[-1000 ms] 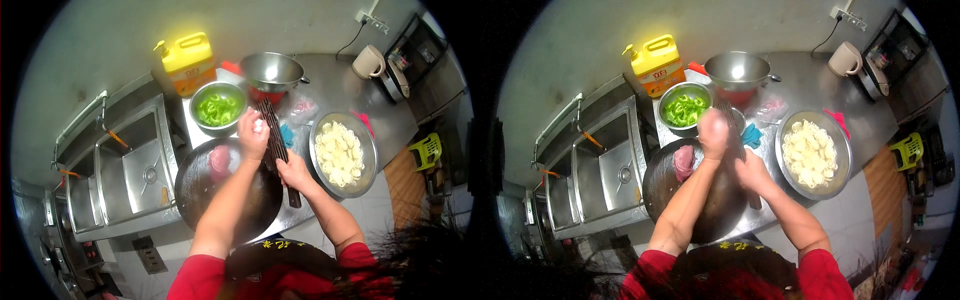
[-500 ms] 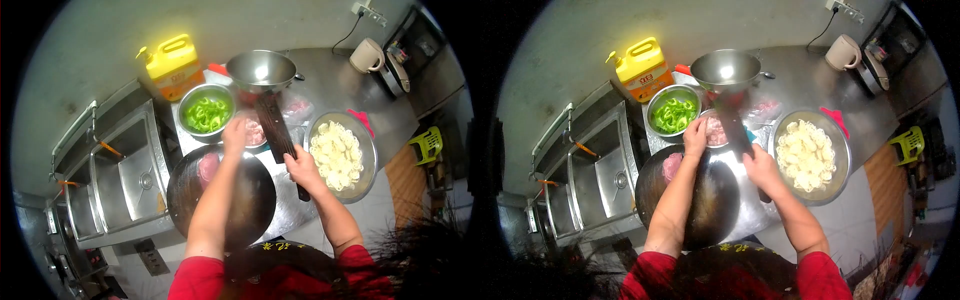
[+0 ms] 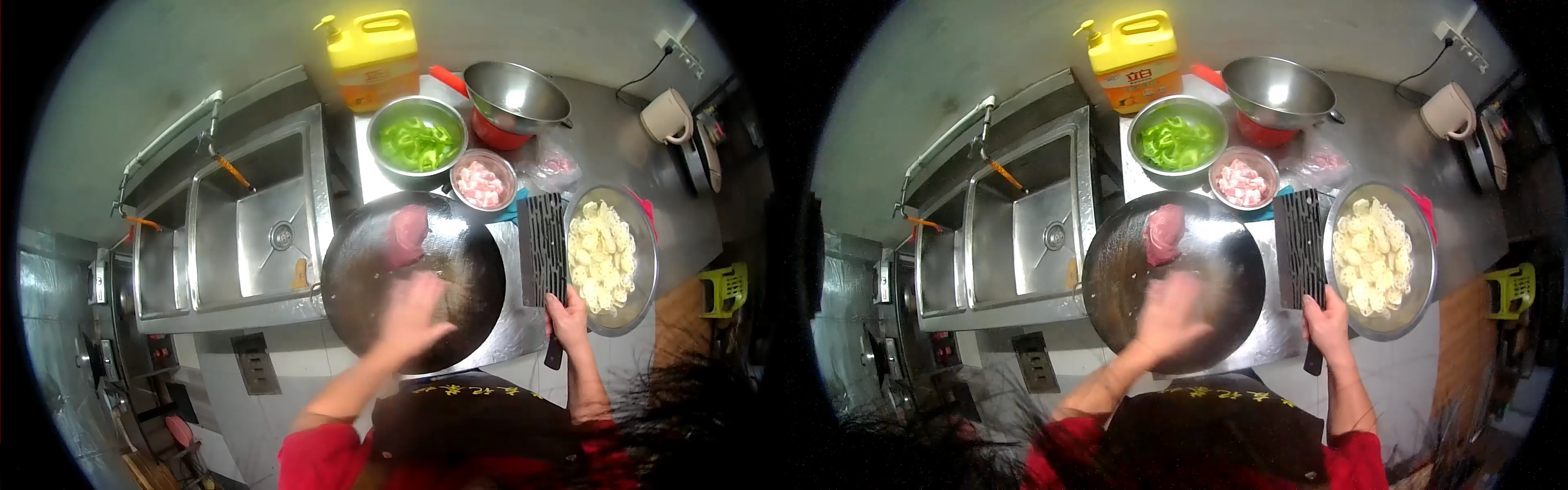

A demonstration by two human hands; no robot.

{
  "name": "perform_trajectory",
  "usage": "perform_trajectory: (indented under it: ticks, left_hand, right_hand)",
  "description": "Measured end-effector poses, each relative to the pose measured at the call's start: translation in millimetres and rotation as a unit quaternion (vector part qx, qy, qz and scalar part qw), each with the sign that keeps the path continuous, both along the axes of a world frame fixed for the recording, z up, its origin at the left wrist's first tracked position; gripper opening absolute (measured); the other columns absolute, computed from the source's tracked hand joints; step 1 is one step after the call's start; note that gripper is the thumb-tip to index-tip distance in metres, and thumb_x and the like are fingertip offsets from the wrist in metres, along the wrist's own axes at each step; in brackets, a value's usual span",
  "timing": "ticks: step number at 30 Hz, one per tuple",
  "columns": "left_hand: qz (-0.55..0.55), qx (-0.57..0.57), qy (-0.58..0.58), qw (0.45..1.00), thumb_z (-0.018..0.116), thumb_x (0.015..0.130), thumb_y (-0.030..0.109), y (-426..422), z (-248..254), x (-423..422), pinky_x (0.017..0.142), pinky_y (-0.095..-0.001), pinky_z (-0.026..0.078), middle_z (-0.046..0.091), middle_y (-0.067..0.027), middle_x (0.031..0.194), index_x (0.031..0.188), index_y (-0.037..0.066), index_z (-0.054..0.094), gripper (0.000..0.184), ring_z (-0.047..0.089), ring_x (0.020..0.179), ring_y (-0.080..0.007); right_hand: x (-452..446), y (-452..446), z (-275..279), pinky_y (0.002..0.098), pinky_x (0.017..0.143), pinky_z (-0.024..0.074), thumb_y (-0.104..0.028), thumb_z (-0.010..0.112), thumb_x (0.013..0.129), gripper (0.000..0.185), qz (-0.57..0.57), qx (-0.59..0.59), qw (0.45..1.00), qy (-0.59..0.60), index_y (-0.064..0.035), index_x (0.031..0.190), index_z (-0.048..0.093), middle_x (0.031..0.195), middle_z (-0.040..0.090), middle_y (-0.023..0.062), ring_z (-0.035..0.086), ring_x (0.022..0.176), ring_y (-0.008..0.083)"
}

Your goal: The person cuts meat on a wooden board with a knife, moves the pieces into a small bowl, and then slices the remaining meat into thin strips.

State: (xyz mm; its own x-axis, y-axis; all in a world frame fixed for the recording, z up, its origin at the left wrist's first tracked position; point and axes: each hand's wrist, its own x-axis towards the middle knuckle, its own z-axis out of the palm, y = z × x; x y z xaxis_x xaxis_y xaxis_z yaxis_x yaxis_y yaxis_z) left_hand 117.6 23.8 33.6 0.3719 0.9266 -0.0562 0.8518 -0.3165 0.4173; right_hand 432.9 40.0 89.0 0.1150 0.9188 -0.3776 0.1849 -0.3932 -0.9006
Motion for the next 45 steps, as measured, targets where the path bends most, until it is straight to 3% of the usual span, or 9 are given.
perform_trajectory:
  ticks: [6, 10, 13, 17, 23, 28, 29, 34, 45]
  left_hand:
    - [0.411, 0.011, 0.122, 0.904, 0.063, 0.090, 0.037, 27, -44, -233, 0.119, -0.0542, 0.017, 0.025, -0.0226, 0.159, 0.152, -0.001, 0.028, 0.081, 0.022, 0.149, -0.0345]
    - [0.319, 0.077, 0.051, 0.943, 0.060, 0.091, 0.027, 47, -22, -186, 0.120, -0.0541, 0.015, 0.027, -0.0226, 0.159, 0.151, -0.002, 0.030, 0.073, 0.023, 0.149, -0.0349]
    - [0.128, 0.112, -0.059, 0.984, 0.066, 0.074, 0.015, 40, 8, -60, 0.082, -0.0498, 0.041, 0.053, -0.0163, 0.107, 0.111, 0.003, 0.056, 0.040, 0.051, 0.098, -0.0365]
    - [-0.104, 0.040, -0.060, 0.992, 0.062, 0.091, 0.048, 11, -40, 44, 0.121, -0.0520, 0.016, 0.030, -0.0124, 0.160, 0.152, 0.009, 0.034, 0.078, 0.027, 0.148, -0.0277]
    - [0.007, -0.029, 0.046, 0.998, 0.066, 0.084, 0.052, 21, -5, -66, 0.120, -0.0518, 0.017, 0.036, -0.0134, 0.156, 0.149, 0.009, 0.039, 0.082, 0.030, 0.147, -0.0293]
    - [0.309, -0.101, 0.175, 0.929, 0.054, 0.091, 0.054, 16, -30, -227, 0.121, -0.0523, 0.013, 0.027, -0.0170, 0.160, 0.153, 0.007, 0.032, 0.080, 0.021, 0.150, -0.0291]
    - [0.344, 0.124, 0.246, 0.898, 0.059, 0.091, 0.049, 16, -75, -256, 0.115, -0.0475, 0.029, 0.046, -0.0194, 0.146, 0.140, 0.004, 0.049, 0.067, 0.039, 0.140, -0.0322]
    - [0.293, 0.128, -0.216, 0.922, 0.074, 0.081, 0.031, 67, -9, -129, 0.087, -0.0458, 0.048, 0.063, -0.0196, 0.100, 0.103, 0.001, 0.063, 0.039, 0.060, 0.098, -0.0377]
    - [0.130, 0.221, -0.230, 0.939, 0.064, 0.070, -0.002, 80, -2, -29, 0.079, -0.0450, 0.047, 0.059, -0.0154, 0.090, 0.087, 0.005, 0.056, 0.020, 0.056, 0.089, -0.0373]
  right_hand:
    - [-2, -19, 4, 0.0270, 0.036, 0.0378, -0.010, 0.055, 0.097, 0.008, 0.009, -0.007, 1.000, -0.003, -0.0039, 0.095, 0.052, 0.058, 0.052, 0.0022, 0.046, 0.039, 0.0113]
    - [-5, -26, 0, 0.0271, 0.036, 0.0390, -0.011, 0.056, 0.097, 0.009, 0.013, 0.011, 1.000, -0.002, -0.0044, 0.093, 0.051, 0.059, 0.052, 0.0024, 0.046, 0.039, 0.0113]
    - [-16, -24, 8, 0.0272, 0.036, 0.0392, -0.011, 0.056, 0.097, 0.010, 0.010, 0.007, 1.000, 0.005, -0.0044, 0.092, 0.052, 0.060, 0.052, 0.0024, 0.046, 0.039, 0.0112]
    - [-21, -24, 11, 0.0273, 0.036, 0.0391, -0.011, 0.056, 0.097, 0.009, 0.019, 0.018, 1.000, -0.006, -0.0044, 0.092, 0.052, 0.059, 0.052, 0.0022, 0.046, 0.039, 0.0112]
    - [-10, -36, 4, 0.0274, 0.036, 0.0391, -0.011, 0.055, 0.097, 0.009, 0.026, 0.033, 0.999, -0.013, -0.0044, 0.093, 0.052, 0.059, 0.052, 0.0020, 0.046, 0.039, 0.0112]
    - [-4, -48, 9, 0.0278, 0.036, 0.0397, -0.012, 0.056, 0.097, 0.009, -0.013, 0.002, 1.000, 0.006, -0.0045, 0.094, 0.052, 0.059, 0.052, 0.0020, 0.046, 0.039, 0.0117]
    - [-5, -47, 9, 0.0281, 0.036, 0.0400, -0.013, 0.056, 0.097, 0.010, -0.008, -0.004, 1.000, -0.005, -0.0050, 0.094, 0.051, 0.059, 0.051, 0.0021, 0.046, 0.039, 0.0119]
    - [-26, -38, 6, 0.0281, 0.038, 0.0391, -0.015, 0.059, 0.097, 0.014, 0.016, -0.028, 0.999, -0.001, -0.0057, 0.090, 0.052, 0.059, 0.052, 0.0019, 0.048, 0.042, 0.0107]
    - [-28, -60, 13, 0.0272, 0.041, 0.0393, -0.012, 0.059, 0.096, 0.013, 0.064, 0.006, 0.997, -0.043, -0.0039, 0.088, 0.052, 0.058, 0.052, 0.0005, 0.048, 0.043, 0.0093]
